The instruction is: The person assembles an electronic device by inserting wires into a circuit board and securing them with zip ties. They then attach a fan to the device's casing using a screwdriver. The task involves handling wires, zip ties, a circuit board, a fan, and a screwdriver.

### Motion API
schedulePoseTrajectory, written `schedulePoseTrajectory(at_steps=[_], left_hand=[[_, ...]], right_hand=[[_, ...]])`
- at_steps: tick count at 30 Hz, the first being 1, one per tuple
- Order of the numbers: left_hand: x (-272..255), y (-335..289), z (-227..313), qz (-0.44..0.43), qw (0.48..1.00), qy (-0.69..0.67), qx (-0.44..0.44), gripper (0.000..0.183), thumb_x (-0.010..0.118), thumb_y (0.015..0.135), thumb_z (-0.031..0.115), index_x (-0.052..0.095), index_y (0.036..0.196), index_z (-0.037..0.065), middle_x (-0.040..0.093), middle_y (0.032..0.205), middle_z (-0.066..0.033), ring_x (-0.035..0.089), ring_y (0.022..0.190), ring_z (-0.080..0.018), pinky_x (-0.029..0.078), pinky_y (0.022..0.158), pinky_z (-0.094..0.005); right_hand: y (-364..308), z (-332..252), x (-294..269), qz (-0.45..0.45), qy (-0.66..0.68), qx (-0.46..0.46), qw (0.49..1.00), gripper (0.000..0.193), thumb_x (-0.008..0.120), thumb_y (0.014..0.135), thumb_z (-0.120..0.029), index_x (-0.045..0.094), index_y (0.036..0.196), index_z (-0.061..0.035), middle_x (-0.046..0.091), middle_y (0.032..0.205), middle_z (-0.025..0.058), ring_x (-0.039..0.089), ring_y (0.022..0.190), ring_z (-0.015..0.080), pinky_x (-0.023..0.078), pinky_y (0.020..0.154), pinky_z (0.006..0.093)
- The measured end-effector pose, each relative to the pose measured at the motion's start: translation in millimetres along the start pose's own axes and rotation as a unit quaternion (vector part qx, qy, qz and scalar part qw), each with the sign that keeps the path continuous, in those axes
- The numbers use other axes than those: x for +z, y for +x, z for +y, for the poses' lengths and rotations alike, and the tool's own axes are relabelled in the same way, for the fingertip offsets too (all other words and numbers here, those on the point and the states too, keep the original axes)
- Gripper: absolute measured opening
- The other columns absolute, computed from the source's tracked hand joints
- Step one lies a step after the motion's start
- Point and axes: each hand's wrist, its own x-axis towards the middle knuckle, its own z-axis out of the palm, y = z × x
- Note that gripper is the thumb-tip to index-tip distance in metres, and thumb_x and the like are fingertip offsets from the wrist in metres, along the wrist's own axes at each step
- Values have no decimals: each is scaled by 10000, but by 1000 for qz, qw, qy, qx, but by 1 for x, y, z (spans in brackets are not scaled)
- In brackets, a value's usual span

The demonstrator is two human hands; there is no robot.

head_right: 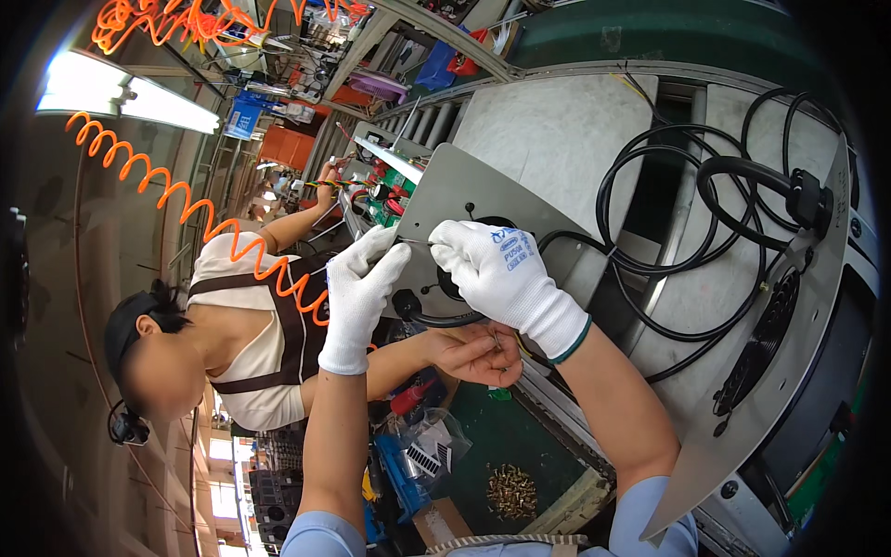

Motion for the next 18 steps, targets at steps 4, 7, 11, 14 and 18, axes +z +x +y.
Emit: schedulePoseTrajectory(at_steps=[4,7,11,14,18], left_hand=[[2,1,-3,-2,1000,-9,28,294,662,863,84,664,1123,-52,624,909,26,500,746,-17,401,645,-172],[1,2,-7,-1,1000,-19,14,296,659,858,62,661,1132,-51,654,952,7,549,818,-35,438,720,-177],[-1,1,-4,-7,1000,-13,6,298,657,858,67,661,1135,-43,625,922,5,552,792,-38,441,697,-190],[0,2,-11,-2,999,9,47,302,647,864,89,661,1144,-23,534,818,28,512,674,-23,407,572,-185],[-3,3,-9,-17,998,24,60,321,648,848,84,658,1150,-22,513,828,16,514,680,-29,412,581,-193]], right_hand=[[1,-1,-3,-37,33,11,999,178,587,906,-231,647,978,-79,655,793,120,654,717,295,512,638,372],[1,2,-2,-36,56,7,998,177,591,907,-223,651,979,-72,652,778,118,652,702,288,510,633,365],[1,1,-3,-47,75,12,996,153,597,908,-194,651,976,-69,644,768,118,645,689,284,506,625,356],[-1,4,0,-34,83,-32,995,142,600,910,-184,650,975,-68,638,764,123,641,682,281,503,622,353],[1,5,-1,-42,92,-26,994,147,602,913,-193,641,977,-67,631,755,125,638,679,281,499,618,355]])
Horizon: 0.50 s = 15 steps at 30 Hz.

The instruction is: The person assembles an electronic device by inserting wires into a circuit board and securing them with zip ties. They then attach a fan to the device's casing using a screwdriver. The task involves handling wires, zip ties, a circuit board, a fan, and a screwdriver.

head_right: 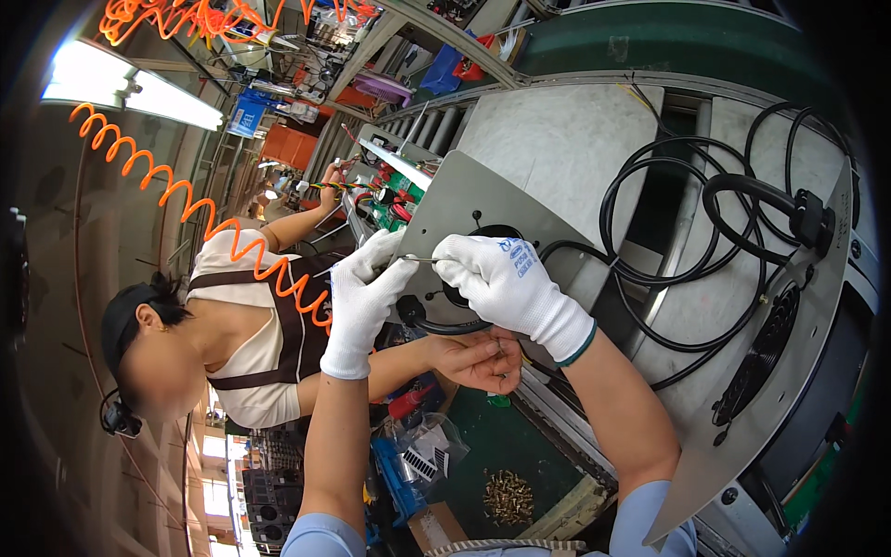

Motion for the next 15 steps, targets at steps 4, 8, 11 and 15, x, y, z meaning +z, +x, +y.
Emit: schedulePoseTrajectory(at_steps=[4,8,11,15], left_hand=[[1,0,2,7,1000,-15,-16,325,649,847,84,656,1154,-22,508,828,15,514,679,-31,411,580,-195],[2,-1,3,11,999,-26,-37,334,654,844,89,654,1160,-21,514,839,12,514,683,-32,409,579,-195],[0,0,3,6,1000,-4,-18,345,663,837,98,655,1161,-20,522,849,7,516,684,-37,414,578,-200],[-3,0,5,1,999,33,-3,372,683,810,90,654,1154,-49,641,958,-53,565,846,-79,440,807,-251]], right_hand=[[1,-1,0,-2,-6,34,999,163,592,922,-220,630,975,-71,621,742,129,632,671,288,491,611,366],[2,-1,2,18,-28,37,999,174,579,930,-238,620,966,-73,616,734,131,623,657,294,481,600,377],[2,2,4,26,-15,41,999,167,578,929,-230,617,959,-70,617,729,133,620,655,302,477,594,379],[1,7,6,23,21,67,997,158,577,936,-220,616,961,-69,591,684,117,597,610,238,461,575,346]])
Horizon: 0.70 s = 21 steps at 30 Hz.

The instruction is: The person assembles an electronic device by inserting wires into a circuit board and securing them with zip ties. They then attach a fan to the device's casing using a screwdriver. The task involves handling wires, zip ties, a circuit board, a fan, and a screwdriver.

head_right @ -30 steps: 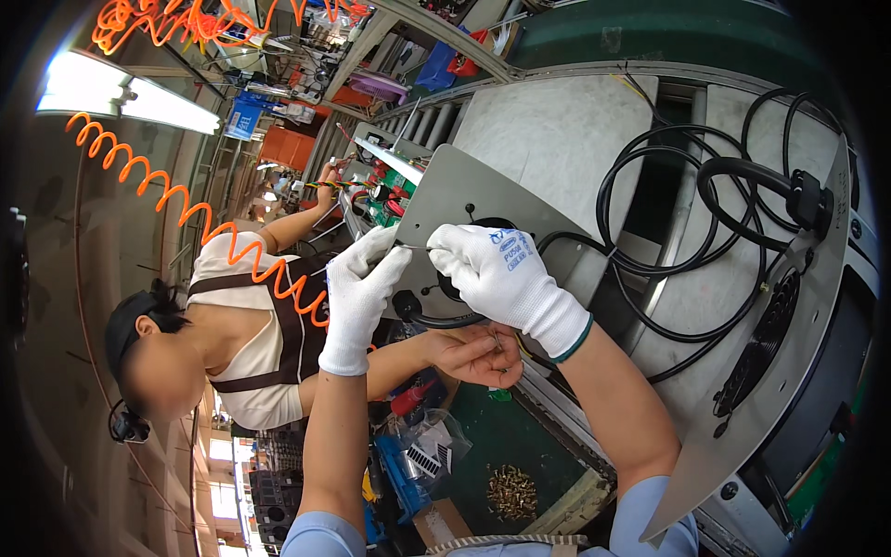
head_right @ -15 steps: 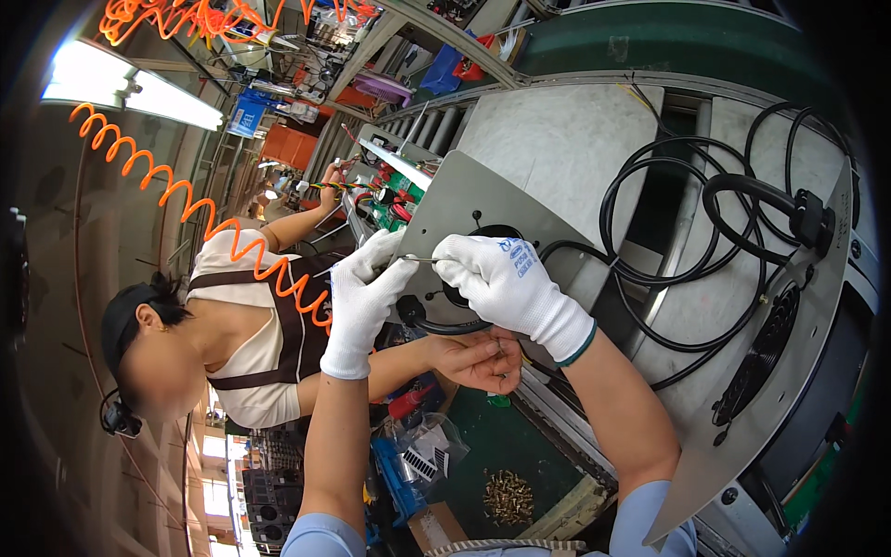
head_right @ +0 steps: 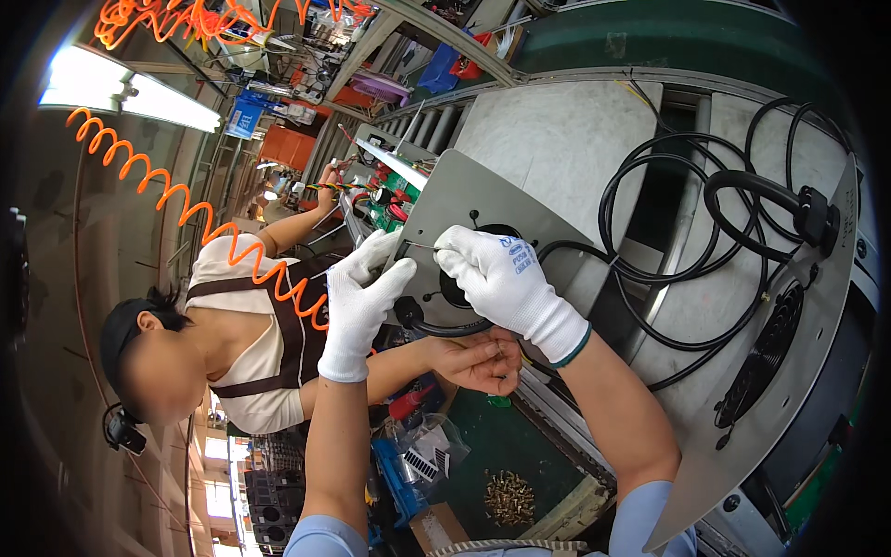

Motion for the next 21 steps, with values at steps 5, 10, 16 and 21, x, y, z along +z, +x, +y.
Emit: schedulePoseTrajectory(at_steps=[5,10,16,21], left_hand=[[1,-2,0,17,1000,8,-11,405,677,785,78,646,1164,-62,692,1039,-95,579,984,-111,427,952,-282],[0,-2,2,9,999,-6,-37,423,666,773,59,639,1178,-59,684,1071,-112,554,1066,-120,414,970,-285],[-2,0,-15,24,999,31,22,425,657,773,45,639,1184,-59,682,1067,-111,564,1038,-118,425,954,-283],[-2,0,-19,20,1000,12,7,439,643,777,41,630,1205,-55,674,1023,-83,561,857,-67,468,769,-222]], right_hand=[[-1,3,1,3,92,9,996,147,568,945,-192,610,952,-52,528,628,73,505,553,130,423,549,294],[2,3,0,12,60,-10,998,145,565,946,-185,608,943,-46,511,618,66,483,543,124,406,540,300],[2,-2,-1,-7,47,23,999,144,554,951,-167,604,951,-32,563,689,66,512,614,121,428,593,286],[2,-8,-2,-12,45,38,998,144,555,949,-169,604,948,-33,564,676,66,498,577,128,419,562,291]])
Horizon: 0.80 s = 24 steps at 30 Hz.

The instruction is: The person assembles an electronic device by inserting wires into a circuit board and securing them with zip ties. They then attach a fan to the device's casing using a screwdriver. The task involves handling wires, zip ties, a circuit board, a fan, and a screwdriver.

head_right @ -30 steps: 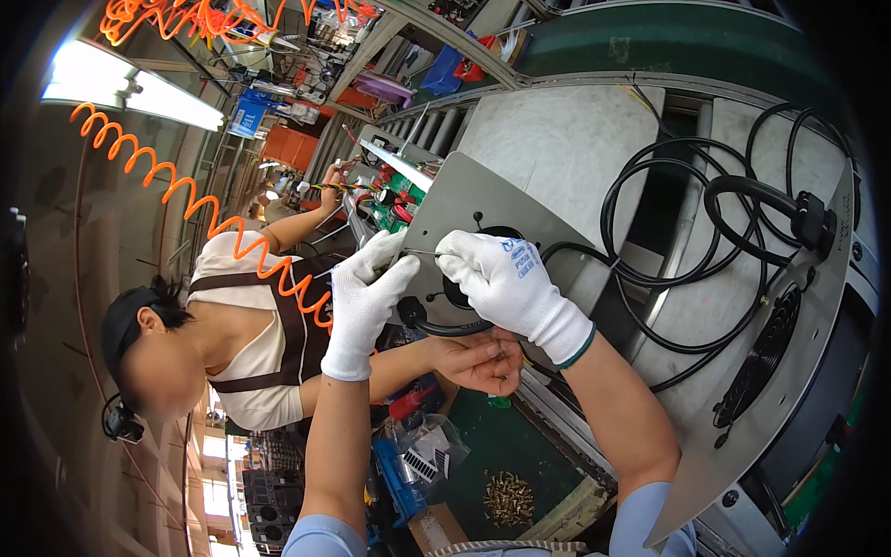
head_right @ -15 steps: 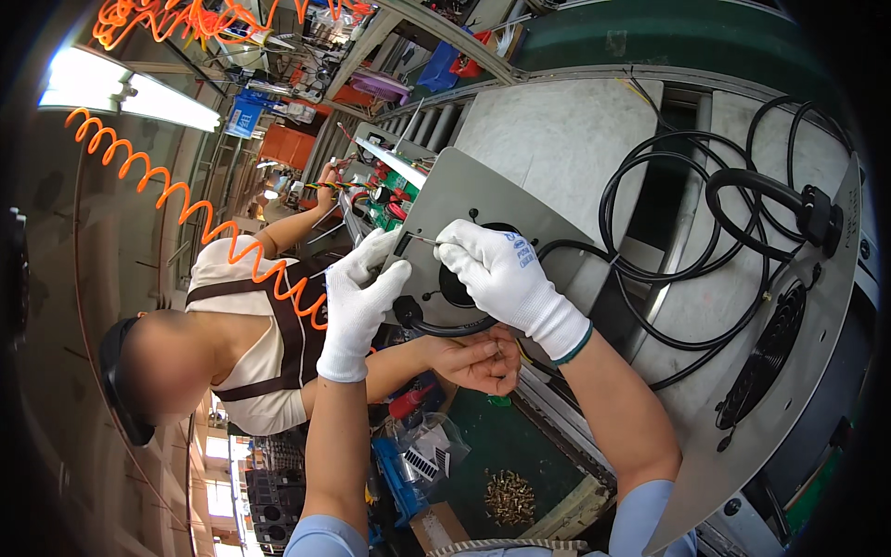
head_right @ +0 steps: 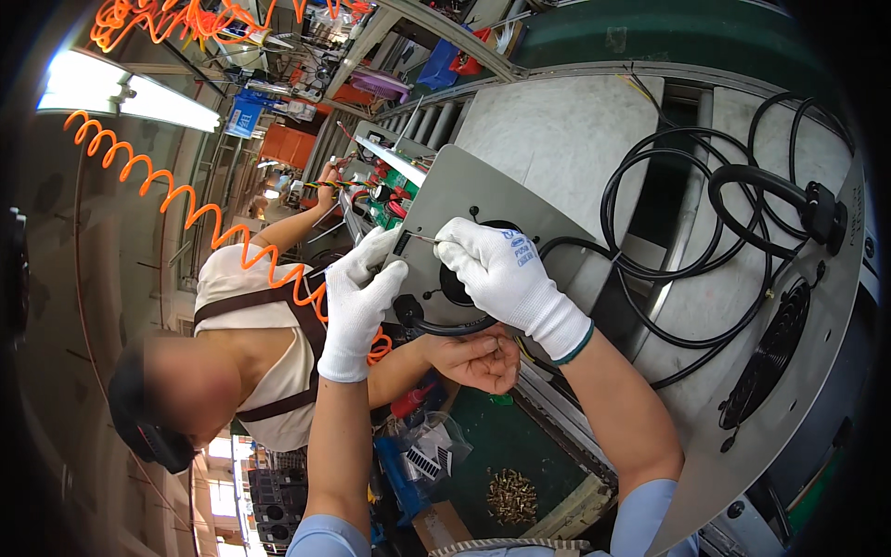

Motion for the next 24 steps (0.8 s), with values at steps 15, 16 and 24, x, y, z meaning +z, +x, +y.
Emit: schedulePoseTrajectory(at_steps=[15,16,24], left_hand=[[1,-4,1,3,999,-37,-38,409,613,784,95,653,1175,-14,691,1045,-185,554,1144,-199,388,1003,-326],[1,-3,2,3,999,-41,-32,403,618,791,100,653,1174,-17,690,1039,-184,561,1107,-185,394,994,-320],[3,-4,13,-2,997,-62,-33,413,642,840,83,608,1212,-94,647,1184,-180,501,1229,-205,361,1044,-315]], right_hand=[[-1,1,-2,-10,-30,7,999,137,534,960,-122,601,980,-5,663,826,71,557,713,92,461,658,258],[-1,-2,-2,-13,-19,21,1000,137,534,959,-122,601,979,-4,663,825,74,565,717,99,463,665,262],[-1,5,1,19,-29,-32,999,177,556,943,-219,605,963,-50,572,663,133,591,610,273,451,590,368]])
